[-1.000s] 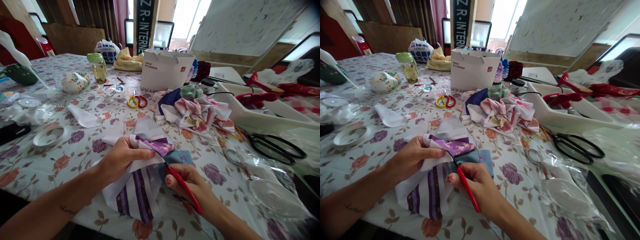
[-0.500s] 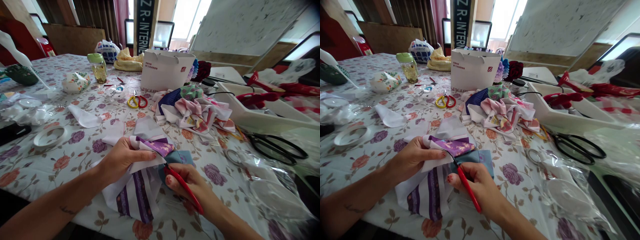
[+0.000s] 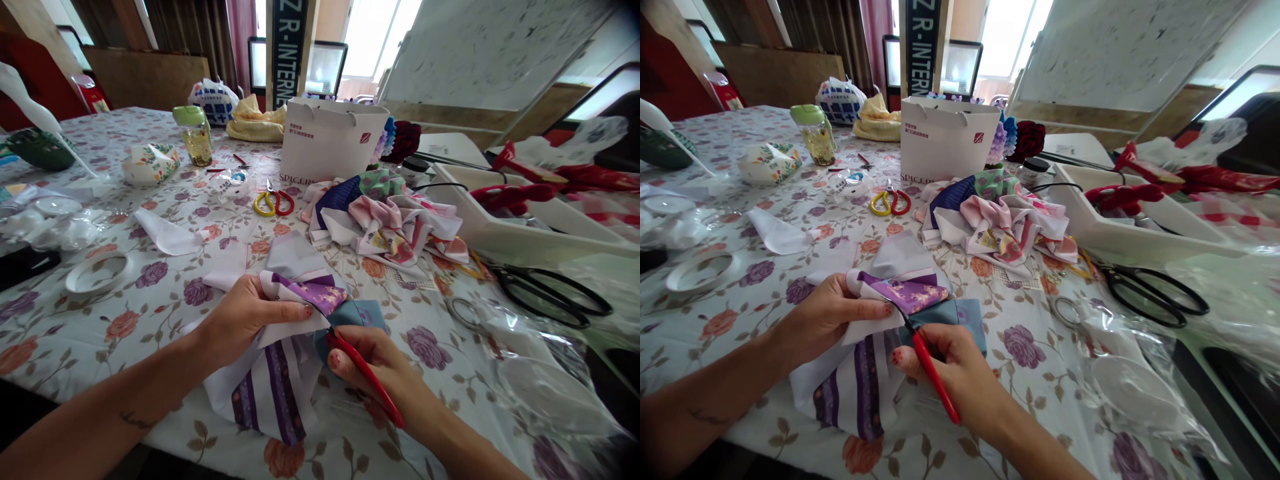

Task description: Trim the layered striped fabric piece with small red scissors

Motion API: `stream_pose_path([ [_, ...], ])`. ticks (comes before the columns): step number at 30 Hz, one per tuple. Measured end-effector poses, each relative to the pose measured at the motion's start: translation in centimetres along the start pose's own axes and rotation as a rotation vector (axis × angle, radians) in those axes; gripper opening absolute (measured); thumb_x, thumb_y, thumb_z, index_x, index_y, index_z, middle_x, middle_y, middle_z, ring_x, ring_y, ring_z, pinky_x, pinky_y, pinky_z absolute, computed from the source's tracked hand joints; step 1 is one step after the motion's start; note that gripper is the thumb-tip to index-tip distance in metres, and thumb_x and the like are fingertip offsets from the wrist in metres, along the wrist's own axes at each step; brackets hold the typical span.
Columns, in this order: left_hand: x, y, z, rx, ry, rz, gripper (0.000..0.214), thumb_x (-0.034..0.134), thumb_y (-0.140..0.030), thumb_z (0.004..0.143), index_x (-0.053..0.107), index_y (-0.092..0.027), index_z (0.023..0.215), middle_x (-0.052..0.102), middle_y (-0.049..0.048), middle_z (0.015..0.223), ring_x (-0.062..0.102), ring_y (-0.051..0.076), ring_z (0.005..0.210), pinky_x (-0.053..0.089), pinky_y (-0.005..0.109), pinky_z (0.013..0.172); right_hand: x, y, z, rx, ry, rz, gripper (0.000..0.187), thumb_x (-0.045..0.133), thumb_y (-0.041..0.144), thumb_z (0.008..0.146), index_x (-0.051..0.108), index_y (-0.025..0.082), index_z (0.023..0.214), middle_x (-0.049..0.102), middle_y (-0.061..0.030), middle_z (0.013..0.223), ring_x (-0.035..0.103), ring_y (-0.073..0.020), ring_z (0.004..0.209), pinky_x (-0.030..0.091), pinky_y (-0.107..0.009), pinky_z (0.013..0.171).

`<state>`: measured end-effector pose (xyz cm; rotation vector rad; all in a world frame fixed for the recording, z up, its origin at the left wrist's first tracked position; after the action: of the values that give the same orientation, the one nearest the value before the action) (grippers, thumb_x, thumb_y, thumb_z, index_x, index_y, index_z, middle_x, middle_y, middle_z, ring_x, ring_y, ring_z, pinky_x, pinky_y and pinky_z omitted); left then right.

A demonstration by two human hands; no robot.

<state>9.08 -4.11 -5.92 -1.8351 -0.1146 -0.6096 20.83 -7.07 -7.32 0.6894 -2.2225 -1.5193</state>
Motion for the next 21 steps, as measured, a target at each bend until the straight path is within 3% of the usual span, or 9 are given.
stream_pose_path([
  [21, 0.33, -0.59, -0.03, 0.038, 0.003, -0.038, 0.004, 0.080, -0.011, 0.069, 0.079, -0.015, 0.068, 0.075, -0.0003, 0.066, 0.064, 0.010, 0.060, 0.051, 0.018, 0.063, -0.15, 0.30, 0.18, -0.041, -0.045, 0.014, 0.061, 0.073, 0.065, 0.070, 0.035, 0.020, 0.054, 0.026, 0.0090, 0.047, 0.021, -0.0044, 0.041, 0.012, -0.021, 0.037],
])
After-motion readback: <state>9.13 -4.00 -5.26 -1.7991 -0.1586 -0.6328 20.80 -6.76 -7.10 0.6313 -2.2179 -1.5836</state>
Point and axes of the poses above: each hand's wrist, its own z-axis towards the middle knuckle, its own x-axis out of the palm, y = z × x, the point moved 9 cm from there along z, towards the middle knuckle
